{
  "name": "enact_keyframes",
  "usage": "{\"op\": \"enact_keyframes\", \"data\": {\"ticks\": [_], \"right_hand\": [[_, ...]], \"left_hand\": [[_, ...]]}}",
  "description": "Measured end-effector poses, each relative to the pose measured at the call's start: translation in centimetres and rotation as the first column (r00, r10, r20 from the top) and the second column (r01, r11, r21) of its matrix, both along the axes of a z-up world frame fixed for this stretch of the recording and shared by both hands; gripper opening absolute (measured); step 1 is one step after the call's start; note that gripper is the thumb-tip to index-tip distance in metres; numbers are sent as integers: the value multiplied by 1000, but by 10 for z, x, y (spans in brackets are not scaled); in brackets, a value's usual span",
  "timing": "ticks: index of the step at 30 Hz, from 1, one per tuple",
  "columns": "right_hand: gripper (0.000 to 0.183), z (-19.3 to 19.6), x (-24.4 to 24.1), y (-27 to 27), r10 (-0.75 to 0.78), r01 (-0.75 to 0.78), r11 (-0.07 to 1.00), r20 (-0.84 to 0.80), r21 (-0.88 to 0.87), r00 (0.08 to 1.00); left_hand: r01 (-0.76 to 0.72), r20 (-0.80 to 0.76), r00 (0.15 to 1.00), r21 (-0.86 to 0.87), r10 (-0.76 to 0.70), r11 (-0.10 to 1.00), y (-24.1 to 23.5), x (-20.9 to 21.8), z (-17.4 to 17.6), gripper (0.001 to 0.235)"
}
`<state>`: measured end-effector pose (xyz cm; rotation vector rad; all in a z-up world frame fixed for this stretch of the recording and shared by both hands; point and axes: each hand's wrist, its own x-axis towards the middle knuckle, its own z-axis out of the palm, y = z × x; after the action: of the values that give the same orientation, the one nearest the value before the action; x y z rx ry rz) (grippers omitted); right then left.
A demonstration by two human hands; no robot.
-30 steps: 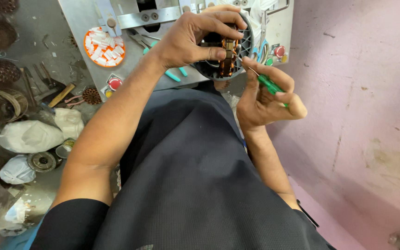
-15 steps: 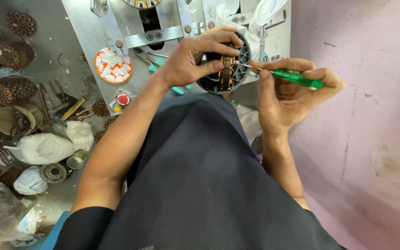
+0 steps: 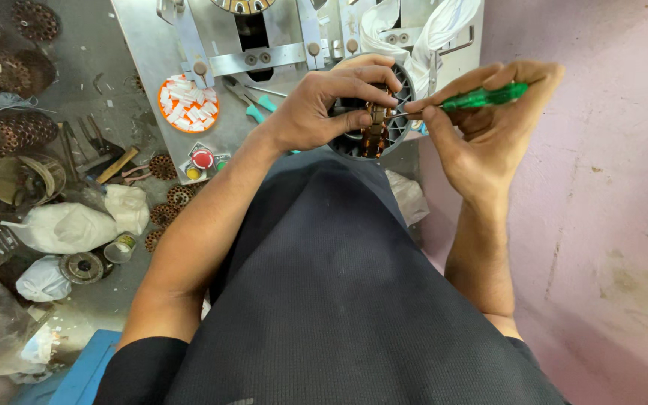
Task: The person wires and adjusts copper coils on a circular stator component using small hand tools and scissors at a workbench.
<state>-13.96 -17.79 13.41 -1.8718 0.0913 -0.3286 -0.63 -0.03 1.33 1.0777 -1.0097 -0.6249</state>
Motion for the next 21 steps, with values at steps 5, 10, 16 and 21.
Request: {"op": "enact_keyframes", "data": {"ticks": [5, 10, 16, 21], "right_hand": [[53, 11, 12, -6, 97, -105, 989, -80, -102, 992], [56, 1, -8, 23, 15, -10, 943, 10, -332, 1000], [54, 0, -24, 20, -150, 195, 966, 245, -170, 958], [54, 0, -43, 2, -397, 387, 918, 281, 93, 874]], "left_hand": [[-37, 50, 998, 7, 36, 999, 2, -3, 4, 30], [-48, 24, 999, 23, 48, 999, 2, -1, 10, 27], [-472, 379, 838, 144, 392, 870, 34, -19, 16, 32], [-770, 577, 638, 492, 510, 406, 107, -17, -24, 20]]}}
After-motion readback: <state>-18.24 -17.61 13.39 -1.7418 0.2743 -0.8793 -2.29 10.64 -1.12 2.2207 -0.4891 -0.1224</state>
